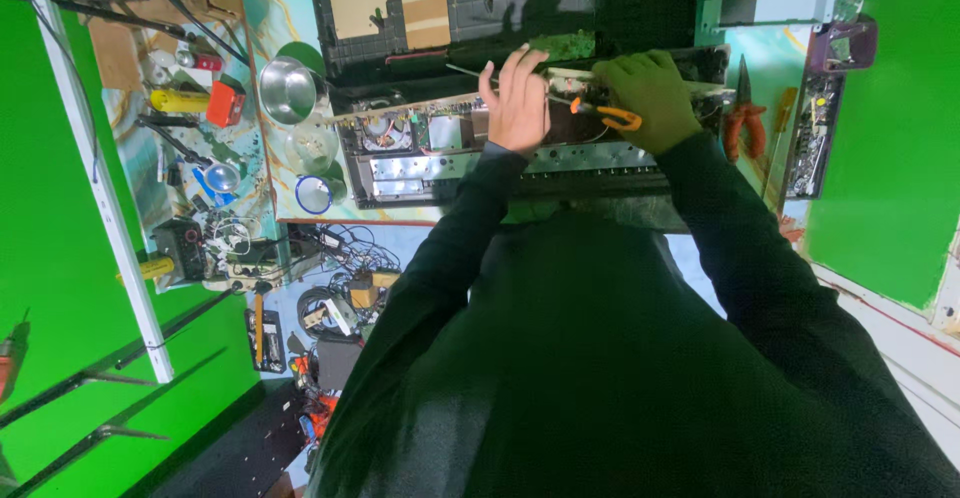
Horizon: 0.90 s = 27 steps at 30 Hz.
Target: The person disassembles an electronic keyboard, using a screwdriver to remove screws from circuit boards and then cleaning a circular component with a blue brush.
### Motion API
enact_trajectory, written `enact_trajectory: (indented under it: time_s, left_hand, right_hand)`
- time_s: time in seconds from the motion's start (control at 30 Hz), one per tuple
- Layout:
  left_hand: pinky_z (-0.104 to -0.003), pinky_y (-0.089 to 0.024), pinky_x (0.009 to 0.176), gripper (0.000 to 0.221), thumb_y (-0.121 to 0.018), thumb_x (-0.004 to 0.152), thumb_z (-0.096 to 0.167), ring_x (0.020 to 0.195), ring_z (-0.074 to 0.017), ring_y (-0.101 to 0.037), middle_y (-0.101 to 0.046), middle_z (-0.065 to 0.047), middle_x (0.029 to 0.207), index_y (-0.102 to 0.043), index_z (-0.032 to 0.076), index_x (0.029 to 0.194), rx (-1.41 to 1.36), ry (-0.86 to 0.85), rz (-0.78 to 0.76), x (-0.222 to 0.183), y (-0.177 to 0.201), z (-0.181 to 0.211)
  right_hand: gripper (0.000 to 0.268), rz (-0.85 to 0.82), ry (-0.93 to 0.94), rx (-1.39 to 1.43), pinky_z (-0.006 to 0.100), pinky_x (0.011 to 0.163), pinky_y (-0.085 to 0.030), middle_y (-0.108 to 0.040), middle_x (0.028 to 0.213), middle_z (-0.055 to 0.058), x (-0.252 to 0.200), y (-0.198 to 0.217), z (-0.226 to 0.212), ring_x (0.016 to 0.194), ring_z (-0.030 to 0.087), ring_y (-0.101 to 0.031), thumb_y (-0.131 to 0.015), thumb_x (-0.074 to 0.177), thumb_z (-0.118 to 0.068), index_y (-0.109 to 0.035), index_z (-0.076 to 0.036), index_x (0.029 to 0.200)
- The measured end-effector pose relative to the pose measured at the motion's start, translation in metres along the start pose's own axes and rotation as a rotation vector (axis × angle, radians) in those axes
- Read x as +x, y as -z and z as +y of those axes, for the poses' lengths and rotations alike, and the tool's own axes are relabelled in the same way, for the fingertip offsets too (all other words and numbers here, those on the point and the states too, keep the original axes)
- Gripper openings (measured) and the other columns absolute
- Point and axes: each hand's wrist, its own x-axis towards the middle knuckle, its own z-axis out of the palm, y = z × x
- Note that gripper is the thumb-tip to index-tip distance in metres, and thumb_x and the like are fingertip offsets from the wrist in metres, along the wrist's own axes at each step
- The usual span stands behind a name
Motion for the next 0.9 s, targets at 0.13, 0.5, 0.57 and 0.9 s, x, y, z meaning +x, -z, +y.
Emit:
enact_trajectory:
  time_s: [0.13,0.5,0.57,0.9]
  left_hand:
    - [-0.059,-0.021,0.120,0.016,-0.064,0.085,0.003,0.142,-0.0324,-0.045,-0.054,-0.012,0.139,-0.052,0.008,0.095,-0.075,-0.015,-0.032,0.004,-0.007,-0.014]
    - [-0.062,-0.028,0.121,0.021,-0.069,0.098,0.020,0.138,-0.0386,-0.046,-0.055,-0.017,0.136,-0.056,0.003,0.096,-0.057,-0.030,-0.033,0.020,-0.008,-0.034]
    - [-0.064,-0.029,0.119,0.026,-0.067,0.097,0.027,0.137,-0.0382,-0.046,-0.056,-0.017,0.134,-0.058,0.003,0.095,-0.031,-0.018,-0.054,0.024,-0.009,-0.031]
    - [-0.067,-0.030,0.120,0.021,-0.057,0.100,0.025,0.155,-0.0421,-0.031,-0.046,-0.015,0.157,-0.068,0.009,0.108,0.030,0.050,-0.155,0.032,-0.020,-0.040]
  right_hand:
    - [0.040,-0.051,-0.066,-0.087,0.048,0.101,-0.042,-0.068,0.113,0.012,0.004,-0.008,0.008,0.107,0.033,-0.063,-0.072,0.087,-0.016,-0.063,-0.009,0.126]
    - [0.037,0.095,-0.082,-0.068,0.047,0.100,-0.041,-0.069,0.115,0.010,0.022,-0.015,0.015,0.110,0.032,-0.061,-0.065,0.087,-0.010,-0.067,-0.009,0.124]
    - [0.035,0.115,-0.128,-0.100,0.050,0.100,-0.039,-0.069,0.111,0.008,0.023,-0.015,0.012,0.109,0.031,-0.061,-0.066,0.088,-0.010,-0.068,-0.012,0.123]
    - [0.048,0.230,-0.169,-0.062,0.052,0.103,-0.037,-0.067,0.111,0.006,0.034,-0.017,0.004,0.112,0.030,-0.059,-0.063,0.082,-0.003,-0.069,-0.014,0.128]
